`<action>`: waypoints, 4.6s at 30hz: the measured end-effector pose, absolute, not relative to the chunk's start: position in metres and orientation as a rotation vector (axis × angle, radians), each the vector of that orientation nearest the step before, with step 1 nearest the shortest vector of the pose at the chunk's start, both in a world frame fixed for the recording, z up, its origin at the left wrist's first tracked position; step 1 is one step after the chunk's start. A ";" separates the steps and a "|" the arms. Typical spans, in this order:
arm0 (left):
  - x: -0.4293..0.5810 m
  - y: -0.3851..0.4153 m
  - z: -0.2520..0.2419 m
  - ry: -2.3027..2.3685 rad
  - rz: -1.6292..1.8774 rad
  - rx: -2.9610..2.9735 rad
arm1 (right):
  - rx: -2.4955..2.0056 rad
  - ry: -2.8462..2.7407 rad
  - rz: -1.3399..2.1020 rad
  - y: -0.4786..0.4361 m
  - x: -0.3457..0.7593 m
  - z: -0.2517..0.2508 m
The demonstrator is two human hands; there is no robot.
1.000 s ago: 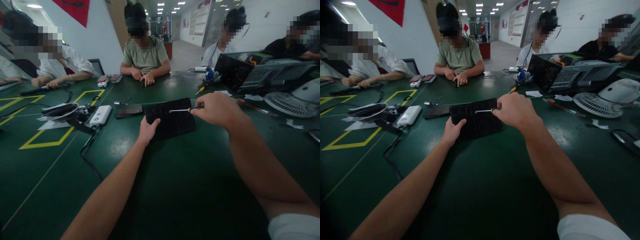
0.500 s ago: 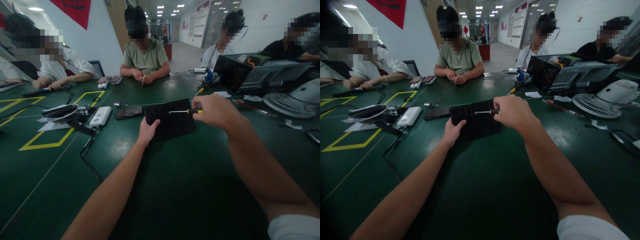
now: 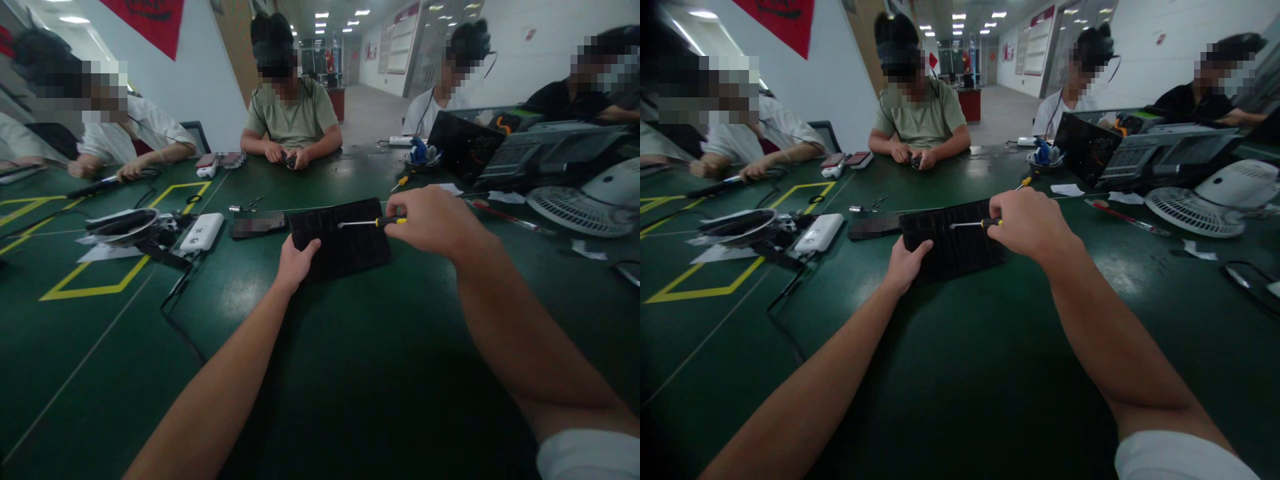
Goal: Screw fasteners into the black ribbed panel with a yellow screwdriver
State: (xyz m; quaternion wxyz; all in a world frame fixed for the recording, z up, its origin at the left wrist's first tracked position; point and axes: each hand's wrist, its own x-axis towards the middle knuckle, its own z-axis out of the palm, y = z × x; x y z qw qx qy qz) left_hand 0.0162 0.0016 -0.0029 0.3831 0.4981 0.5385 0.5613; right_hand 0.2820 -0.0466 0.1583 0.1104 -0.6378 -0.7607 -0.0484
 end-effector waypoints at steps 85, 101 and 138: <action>0.012 0.002 -0.006 1.362 1.415 1.275 | -1.915 -2.223 -0.132 -0.044 0.283 0.158; 0.013 0.003 -0.006 1.342 1.418 1.240 | -1.916 -2.238 -0.128 -0.046 0.282 0.158; 0.013 0.002 -0.005 1.365 1.418 1.250 | -1.898 -2.263 -0.130 -0.046 0.280 0.158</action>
